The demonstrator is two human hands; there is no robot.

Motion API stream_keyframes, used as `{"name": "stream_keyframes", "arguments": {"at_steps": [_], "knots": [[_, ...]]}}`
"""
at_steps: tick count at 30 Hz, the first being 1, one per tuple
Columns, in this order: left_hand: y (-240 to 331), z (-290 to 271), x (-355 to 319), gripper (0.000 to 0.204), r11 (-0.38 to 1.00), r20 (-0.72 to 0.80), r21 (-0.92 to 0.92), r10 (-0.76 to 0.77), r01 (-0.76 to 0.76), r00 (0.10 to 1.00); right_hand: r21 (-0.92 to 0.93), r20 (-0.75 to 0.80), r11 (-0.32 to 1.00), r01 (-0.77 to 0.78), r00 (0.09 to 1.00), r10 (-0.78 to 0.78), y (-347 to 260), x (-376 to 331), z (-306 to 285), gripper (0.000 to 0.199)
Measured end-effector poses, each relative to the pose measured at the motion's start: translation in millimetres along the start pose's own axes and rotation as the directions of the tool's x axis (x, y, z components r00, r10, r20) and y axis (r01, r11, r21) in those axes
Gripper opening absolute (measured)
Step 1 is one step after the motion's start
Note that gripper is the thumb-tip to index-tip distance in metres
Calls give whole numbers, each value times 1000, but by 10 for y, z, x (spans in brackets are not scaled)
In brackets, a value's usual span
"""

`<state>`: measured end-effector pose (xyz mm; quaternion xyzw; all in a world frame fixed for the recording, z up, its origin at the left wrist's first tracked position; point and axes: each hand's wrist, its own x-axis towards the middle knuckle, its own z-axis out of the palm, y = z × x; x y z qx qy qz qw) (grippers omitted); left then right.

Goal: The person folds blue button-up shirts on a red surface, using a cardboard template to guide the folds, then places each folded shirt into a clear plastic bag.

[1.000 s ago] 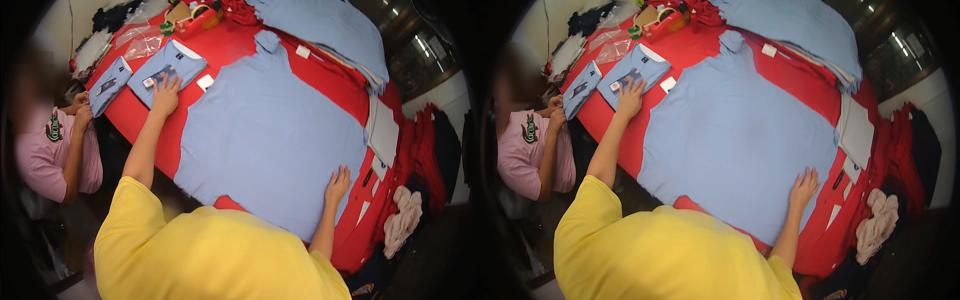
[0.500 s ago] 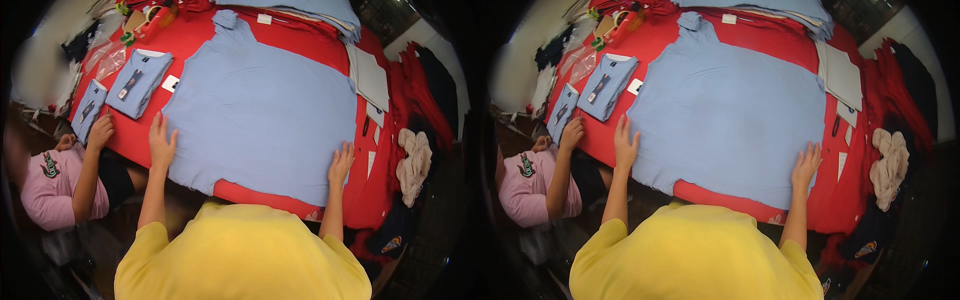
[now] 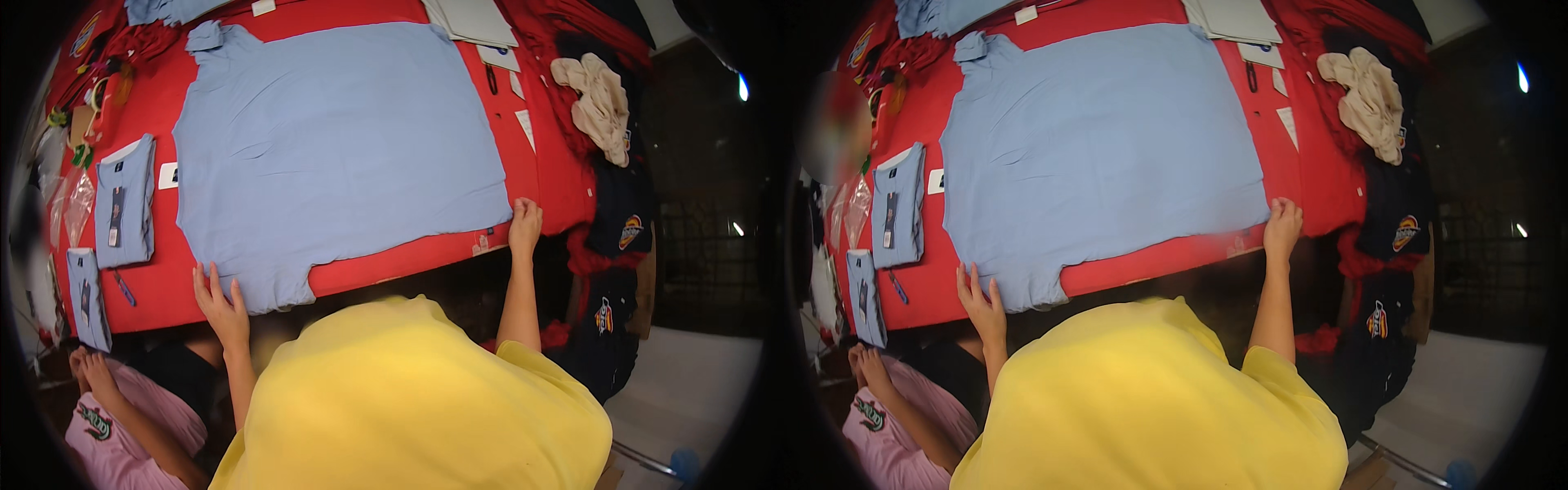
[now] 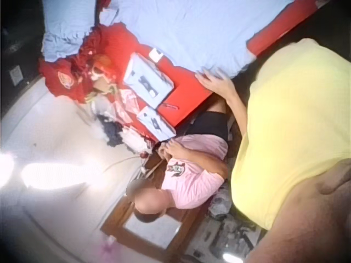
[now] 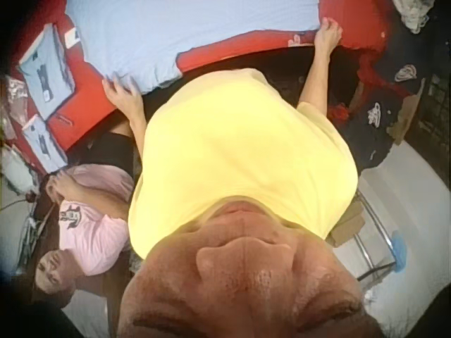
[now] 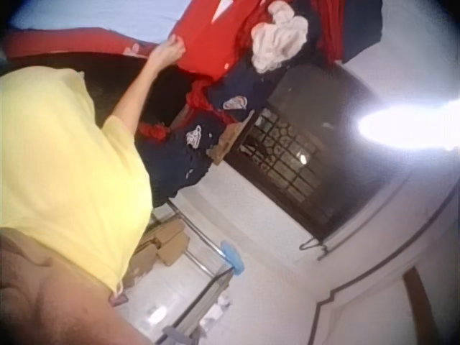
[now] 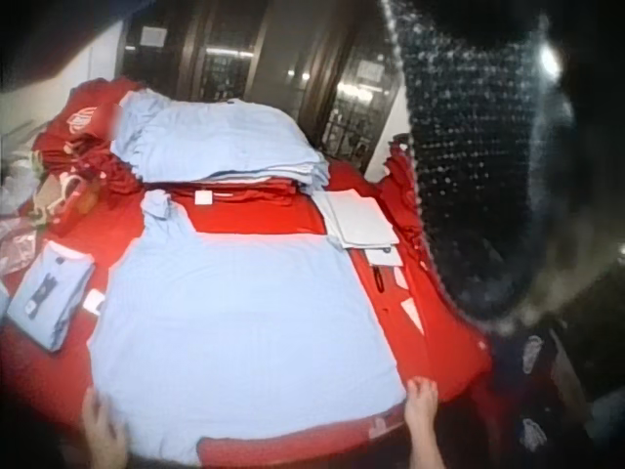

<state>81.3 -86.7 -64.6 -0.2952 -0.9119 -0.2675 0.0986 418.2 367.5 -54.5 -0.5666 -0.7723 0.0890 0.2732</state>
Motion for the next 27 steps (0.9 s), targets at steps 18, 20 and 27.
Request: {"name": "stream_keyframes", "arguments": {"at_steps": [18,20,27], "knots": [[229,524,1712,42,984,-112,72,169,-162,979,-186,20,891,414,909,-417,-1065,691,811,51],[-12,700,2004,41,984,-171,125,146,-125,974,-139,-10,859,492,867,-498,-1339,981,954,49],[-555,945,3099,35,954,-186,86,-268,287,945,-46,-28,886,461,886,-463,-1931,2860,1723,49]]}}
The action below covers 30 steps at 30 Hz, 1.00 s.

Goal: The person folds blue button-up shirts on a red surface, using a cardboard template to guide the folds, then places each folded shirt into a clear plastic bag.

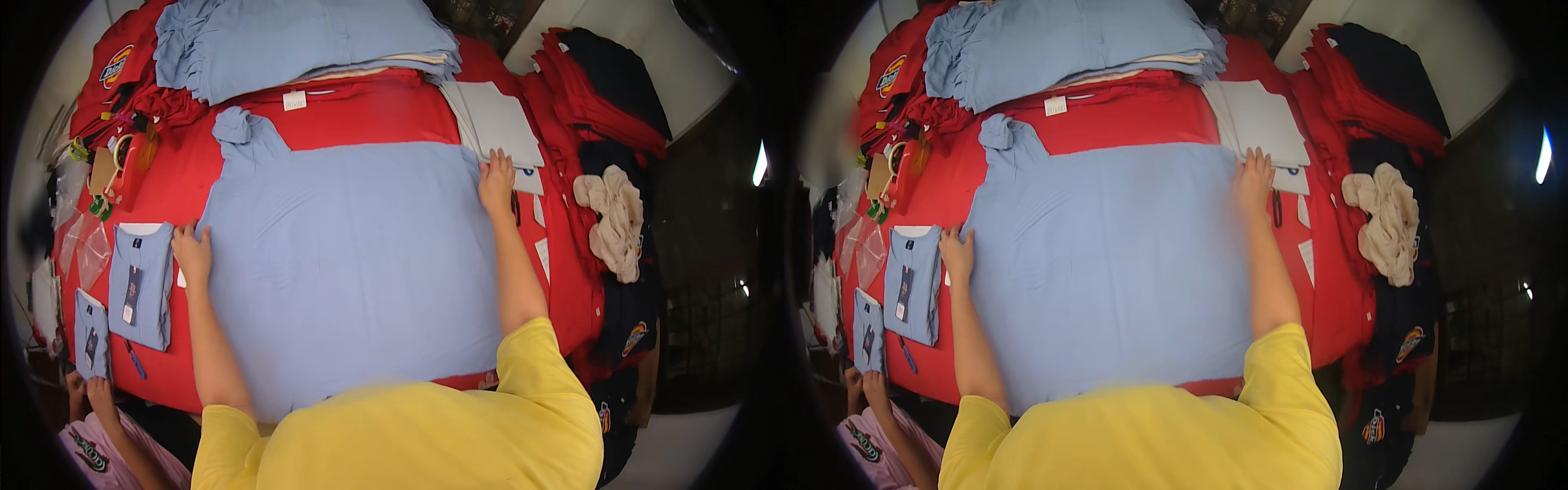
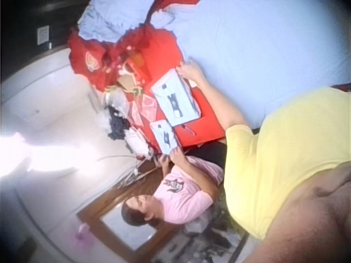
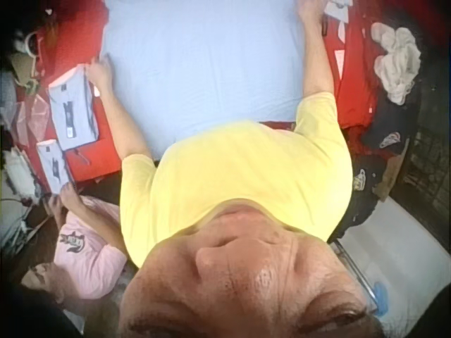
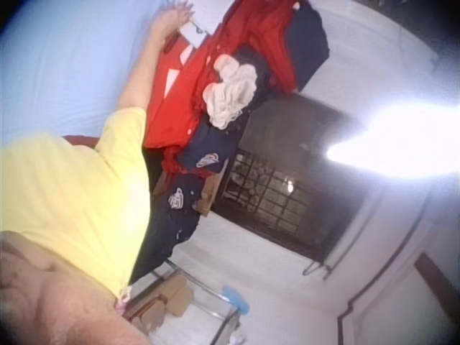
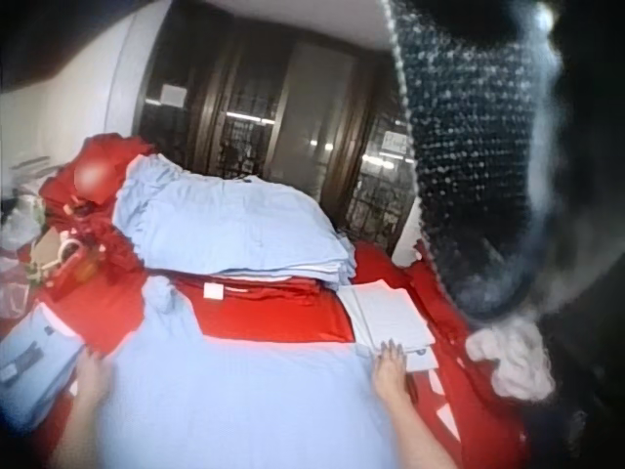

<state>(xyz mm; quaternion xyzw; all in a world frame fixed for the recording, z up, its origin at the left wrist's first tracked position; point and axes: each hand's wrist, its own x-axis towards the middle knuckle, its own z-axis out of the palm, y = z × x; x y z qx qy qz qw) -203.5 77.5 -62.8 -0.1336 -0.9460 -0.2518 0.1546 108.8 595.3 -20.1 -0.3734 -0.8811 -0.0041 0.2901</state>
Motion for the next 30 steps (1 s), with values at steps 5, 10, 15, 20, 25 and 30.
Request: {"name": "stream_keyframes", "arguments": {"at_steps": [5,10,15,20,25,30], "knots": [[-414,-277,378,17,792,436,-501,-119,350,892,-207,256,942,-266,914,314,-26,1024,556,61],[-190,-469,586,27,736,671,-474,-54,483,740,-210,358,978,7,931,70,562,1278,727,47],[36,-516,253,34,990,151,-130,-35,55,988,-265,223,964,35,974,26,297,1380,222,32],[106,-1077,-780,19,999,-108,-41,31,-36,994,269,318,926,265,883,-345,-1166,843,-1441,21],[-113,-1192,-1794,28,994,-11,53,-98,98,995,867,345,498,-14,738,-580,-2108,-5,-1765,26],[-371,-1081,-1957,35,997,-105,-39,-68,64,992,852,412,512,111,464,-785,-2979,-790,-550,42]]}}
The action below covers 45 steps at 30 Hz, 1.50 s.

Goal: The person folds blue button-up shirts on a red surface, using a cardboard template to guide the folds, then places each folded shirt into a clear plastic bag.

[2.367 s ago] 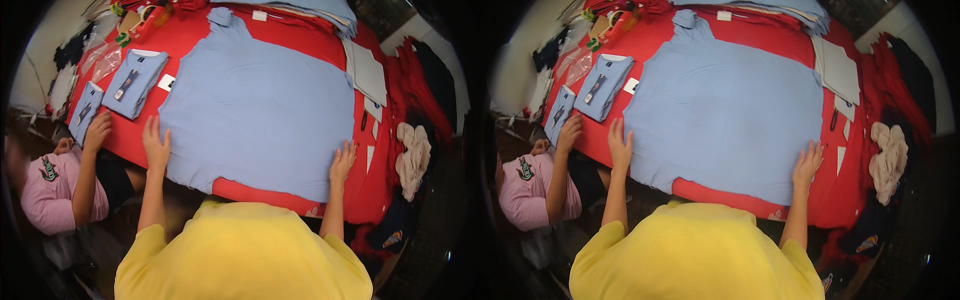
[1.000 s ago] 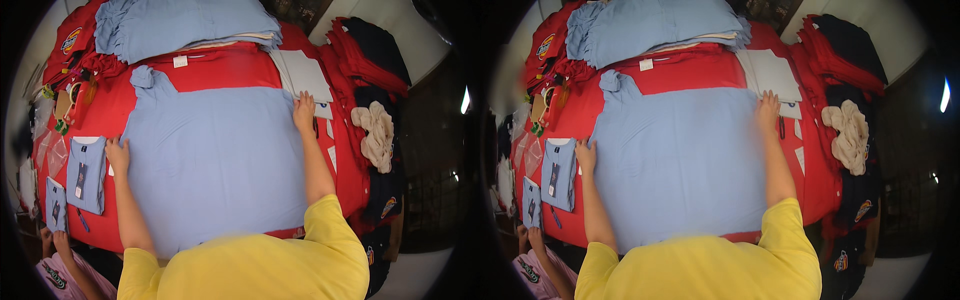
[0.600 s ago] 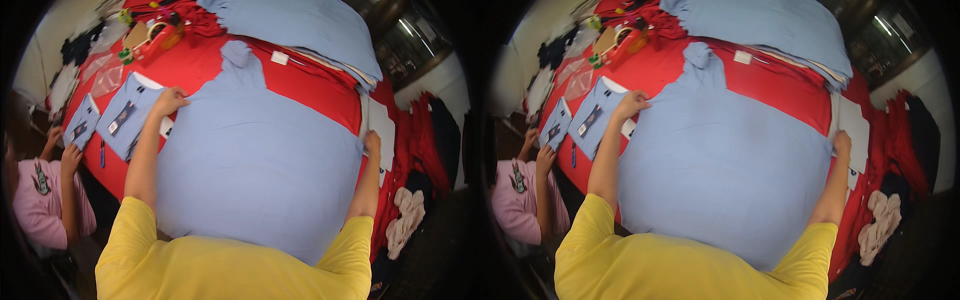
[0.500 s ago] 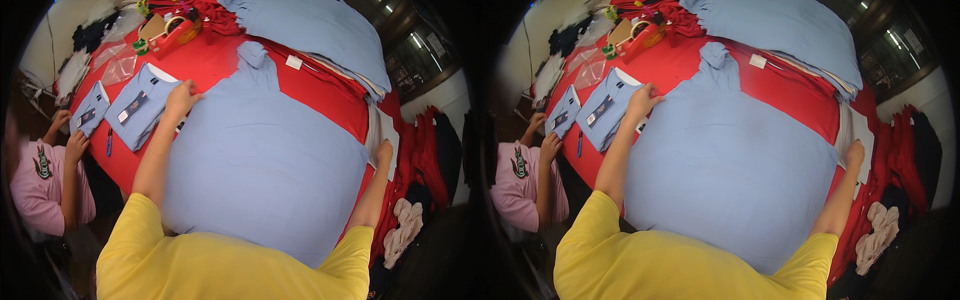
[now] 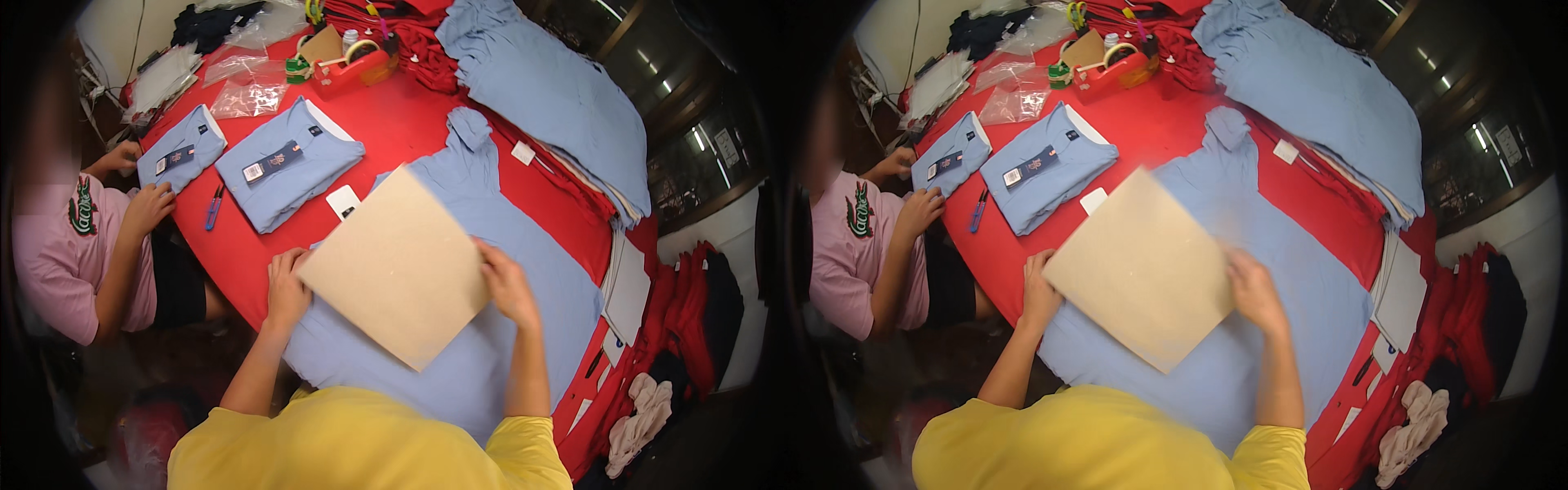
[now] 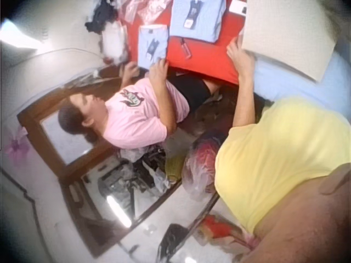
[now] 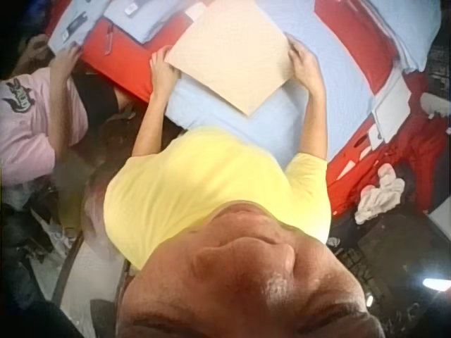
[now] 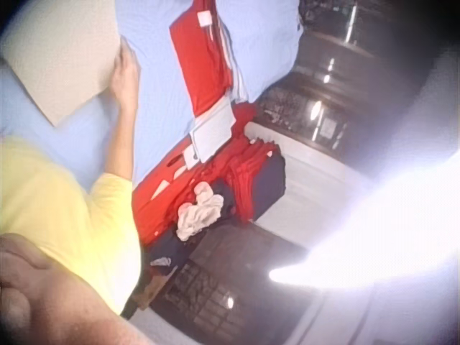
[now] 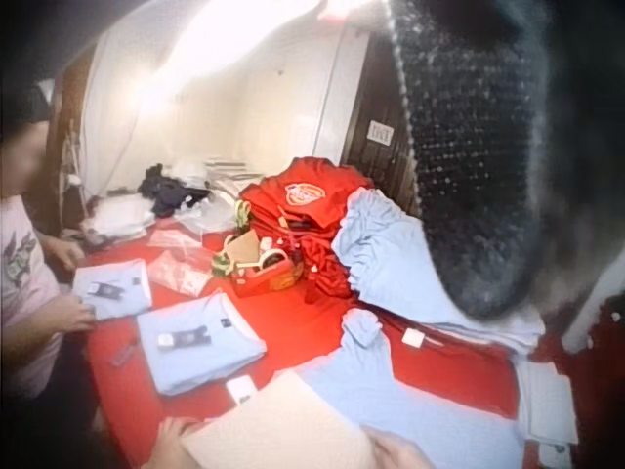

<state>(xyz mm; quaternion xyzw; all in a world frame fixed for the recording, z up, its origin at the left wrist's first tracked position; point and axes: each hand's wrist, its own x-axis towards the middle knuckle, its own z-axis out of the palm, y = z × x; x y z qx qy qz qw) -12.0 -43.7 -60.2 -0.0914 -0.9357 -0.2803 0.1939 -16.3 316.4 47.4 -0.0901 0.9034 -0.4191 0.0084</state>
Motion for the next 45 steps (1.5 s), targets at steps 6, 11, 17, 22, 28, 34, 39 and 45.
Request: {"name": "stream_keyframes", "arguments": {"at_steps": [6,11,17,22,28,34,39,45], "knots": [[-6,4,-16,37,999,-64,-32,-43,41,997,-329,-63,942,68,994,-93,365,309,606,47],[12,-20,-8,33,997,-68,-70,-48,43,997,-362,-122,930,65,986,-116,483,378,597,48],[-39,-20,-3,34,994,-69,-100,-47,40,997,-425,36,903,-68,995,92,423,543,568,54],[128,-120,107,37,993,-53,-118,-5,-1,999,-441,0,897,20,1000,-22,379,581,552,50],[965,263,268,36,939,56,-151,320,-309,946,-428,61,903,-42,995,75,199,635,474,50],[915,590,690,38,982,-14,-17,186,-186,983,-467,72,879,-101,986,152,262,674,459,52],[729,733,718,51,989,136,20,140,-144,981,-500,43,855,-138,982,184,291,704,463,44],[775,634,698,65,988,185,21,145,-151,972,-616,-215,755,-224,970,113,432,1210,73,34]]}}
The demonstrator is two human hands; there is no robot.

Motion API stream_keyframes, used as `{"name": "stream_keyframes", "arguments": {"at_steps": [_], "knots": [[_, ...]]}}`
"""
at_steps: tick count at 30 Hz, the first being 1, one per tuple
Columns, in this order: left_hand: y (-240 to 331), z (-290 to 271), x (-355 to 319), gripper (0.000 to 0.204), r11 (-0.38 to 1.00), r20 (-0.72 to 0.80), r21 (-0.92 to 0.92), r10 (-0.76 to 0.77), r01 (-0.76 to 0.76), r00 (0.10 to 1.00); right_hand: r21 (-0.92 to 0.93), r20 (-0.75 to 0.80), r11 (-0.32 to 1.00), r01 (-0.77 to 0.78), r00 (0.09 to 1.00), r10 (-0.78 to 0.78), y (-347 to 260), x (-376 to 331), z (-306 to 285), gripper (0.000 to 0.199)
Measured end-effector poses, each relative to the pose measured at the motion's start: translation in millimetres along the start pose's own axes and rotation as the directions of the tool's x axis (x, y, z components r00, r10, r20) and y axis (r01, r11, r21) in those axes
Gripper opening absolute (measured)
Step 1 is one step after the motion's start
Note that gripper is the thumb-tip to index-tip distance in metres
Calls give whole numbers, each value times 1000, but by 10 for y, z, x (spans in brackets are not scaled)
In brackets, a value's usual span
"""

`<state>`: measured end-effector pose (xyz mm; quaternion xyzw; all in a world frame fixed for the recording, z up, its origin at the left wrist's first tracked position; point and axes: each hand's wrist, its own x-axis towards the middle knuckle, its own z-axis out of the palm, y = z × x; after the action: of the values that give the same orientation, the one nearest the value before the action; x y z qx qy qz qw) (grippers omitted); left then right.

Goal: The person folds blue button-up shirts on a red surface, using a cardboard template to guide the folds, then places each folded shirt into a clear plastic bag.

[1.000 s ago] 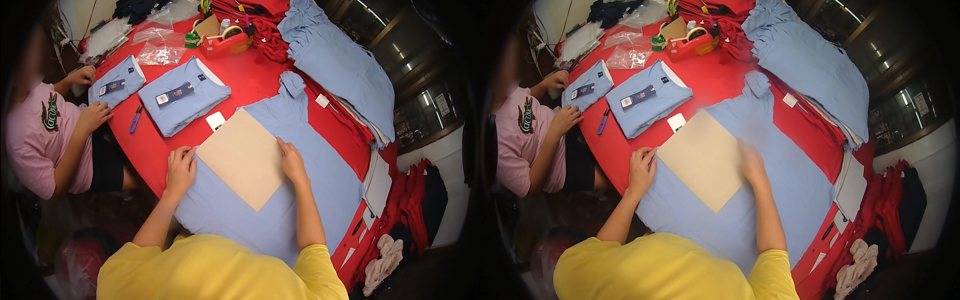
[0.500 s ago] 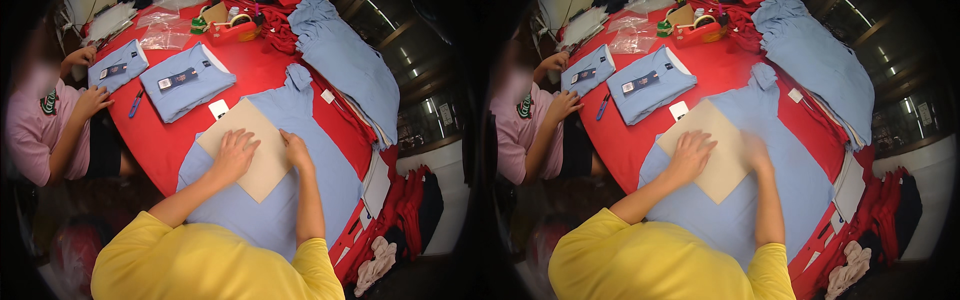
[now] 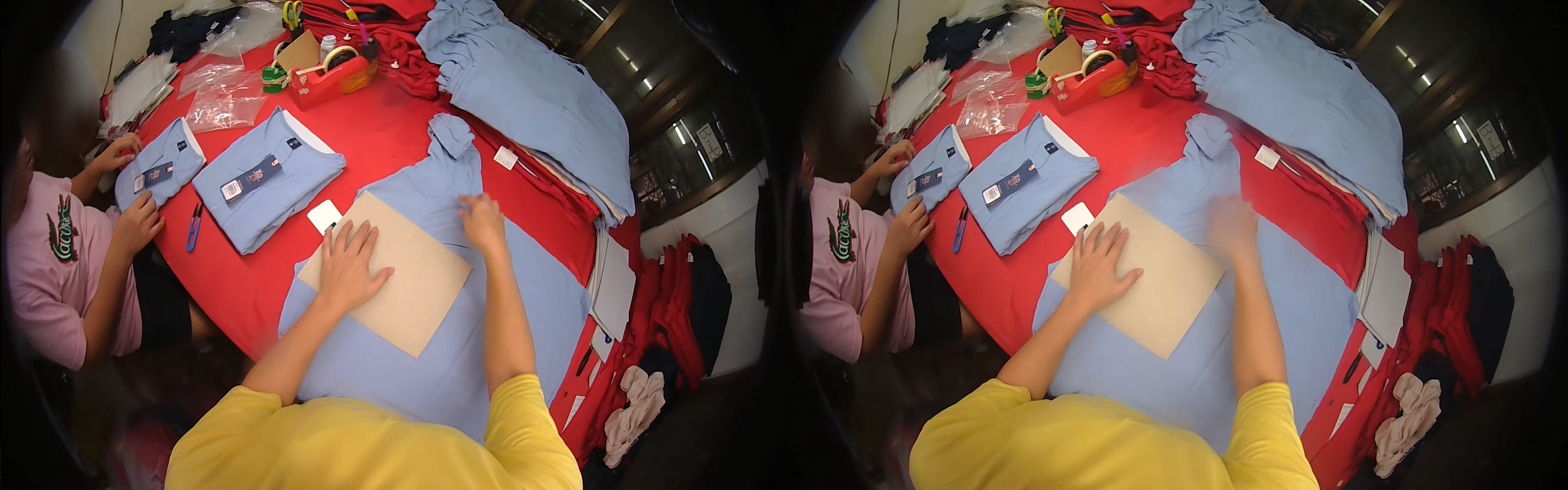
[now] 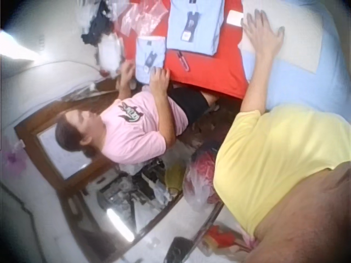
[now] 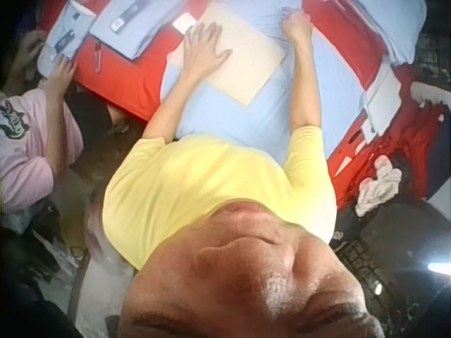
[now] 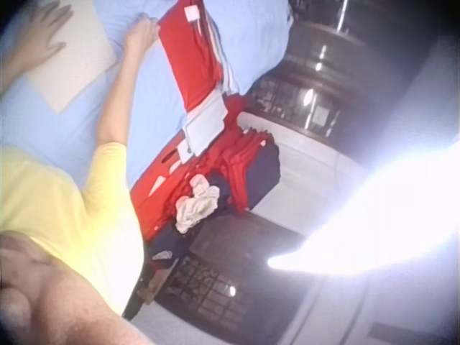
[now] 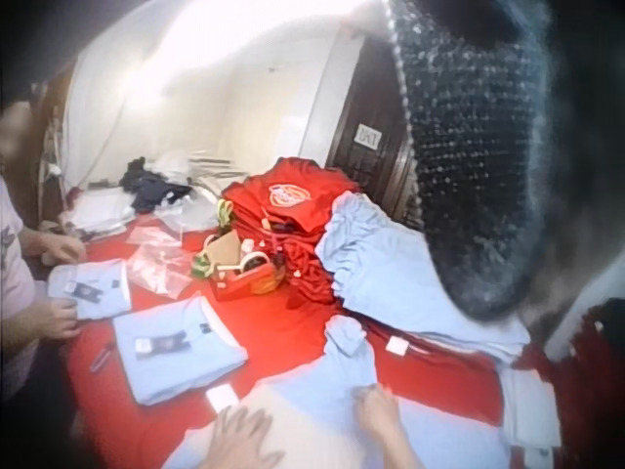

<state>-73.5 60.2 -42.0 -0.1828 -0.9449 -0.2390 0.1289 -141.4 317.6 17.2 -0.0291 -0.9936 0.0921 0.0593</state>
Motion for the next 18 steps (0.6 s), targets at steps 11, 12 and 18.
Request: {"name": "stream_keyframes", "arguments": {"at_steps": [11,12,18], "knots": [[-26,80,-8,69,1000,-23,-6,2,-2,1000,309,36,924,227,968,-250,-354,336,-338,20],[-47,71,-11,69,1000,-35,5,-13,14,999,408,171,849,335,885,-432,-652,12,-788,19],[-73,93,-85,65,978,-99,-209,-37,15,994,650,-162,716,253,967,-194,-535,-185,29,40]]}}
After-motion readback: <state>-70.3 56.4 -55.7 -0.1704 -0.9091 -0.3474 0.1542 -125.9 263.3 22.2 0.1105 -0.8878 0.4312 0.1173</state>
